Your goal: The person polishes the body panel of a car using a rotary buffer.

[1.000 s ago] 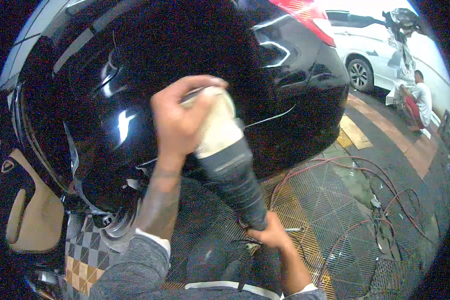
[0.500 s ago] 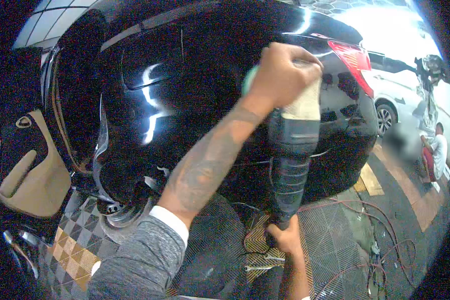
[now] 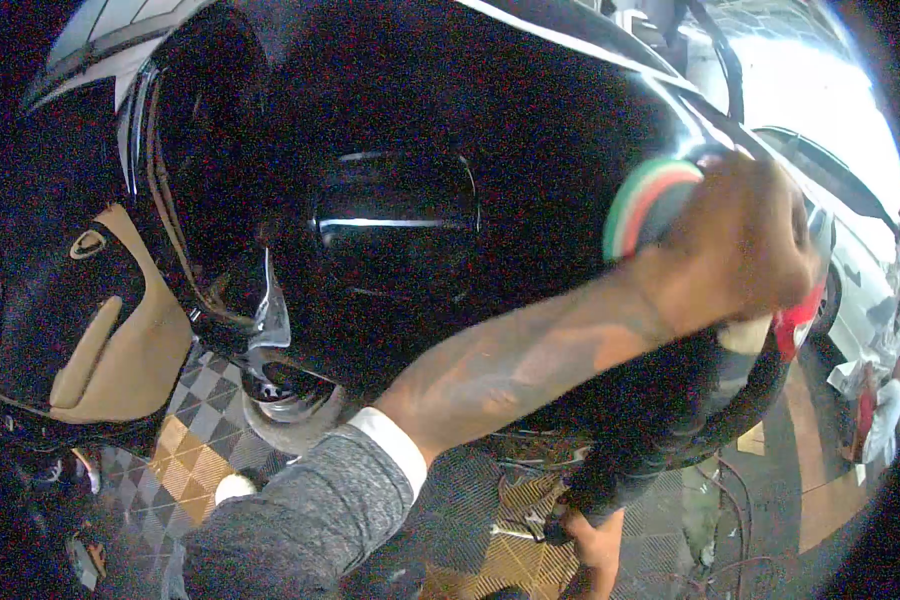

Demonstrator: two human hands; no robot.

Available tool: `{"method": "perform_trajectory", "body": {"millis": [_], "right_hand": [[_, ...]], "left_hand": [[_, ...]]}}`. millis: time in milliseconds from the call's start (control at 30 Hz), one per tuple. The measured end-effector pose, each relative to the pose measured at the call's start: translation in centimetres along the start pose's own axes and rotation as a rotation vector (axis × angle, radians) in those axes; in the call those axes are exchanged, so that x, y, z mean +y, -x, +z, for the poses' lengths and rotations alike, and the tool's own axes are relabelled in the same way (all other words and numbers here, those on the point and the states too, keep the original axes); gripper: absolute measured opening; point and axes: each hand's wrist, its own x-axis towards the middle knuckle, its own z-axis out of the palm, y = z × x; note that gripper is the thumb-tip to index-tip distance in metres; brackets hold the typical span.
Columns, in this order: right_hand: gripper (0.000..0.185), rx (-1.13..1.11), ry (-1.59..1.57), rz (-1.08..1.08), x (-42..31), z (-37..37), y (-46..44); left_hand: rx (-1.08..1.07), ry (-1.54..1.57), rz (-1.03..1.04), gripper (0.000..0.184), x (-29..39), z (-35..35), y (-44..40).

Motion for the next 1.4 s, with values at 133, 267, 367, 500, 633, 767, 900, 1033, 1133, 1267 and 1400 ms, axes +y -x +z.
{"method": "perform_trajectory", "body": {"millis": [133,267,367,500,633,767,900,1033,1133,1267,1400], "right_hand": [[0.075,-0.001,-0.013,0.195,-6.0,-0.2,1.7],[0.037,0.159,0.042,0.258,-6.8,0.8,2.6],[0.029,0.035,0.083,0.285,-7.4,3.1,2.9],[0.028,-0.003,0.154,0.362,-14.8,11.4,2.3],[0.041,-0.091,0.285,0.358,-6.1,12.7,2.7],[0.054,-0.272,0.534,0.42,-12.7,21.1,0.5],[0.045,-0.404,0.728,0.247,-9.2,25.0,-0.3],[0.05,-0.533,0.696,0.275,-12.6,27.9,-2.0],[0.052,-0.505,0.65,0.342,-15.3,26.0,-2.2],[0.051,-0.431,0.722,0.393,-16.8,18.0,-0.5],[0.05,-0.298,0.799,0.511,-19.6,10.4,0.5]], "left_hand": [[0.165,0.003,-0.126,0.013,-1.6,4.2,-2.7],[0.006,0.037,-0.314,0.01,-1.2,1.6,-3.9],[0.029,0.117,-0.374,0.009,-0.6,-3.6,-3.9],[0.018,0.028,-0.425,0.012,0.1,-12.9,-3.1],[0.027,-0.073,-0.41,0.012,0.0,-21.2,-1.1],[0.09,-0.047,-0.381,0.014,0.4,-30.2,1.0],[0.228,-0.132,-0.605,0.025,1.6,-38.7,4.8],[0.317,-0.072,-0.601,0.025,1.1,-42.0,7.1],[0.384,0.033,-0.602,0.024,0.9,-38.6,5.7],[0.193,-0.055,-0.618,0.023,1.7,-31.2,3.6],[0.126,-0.037,-0.478,0.021,-0.1,-21.4,1.2]]}}
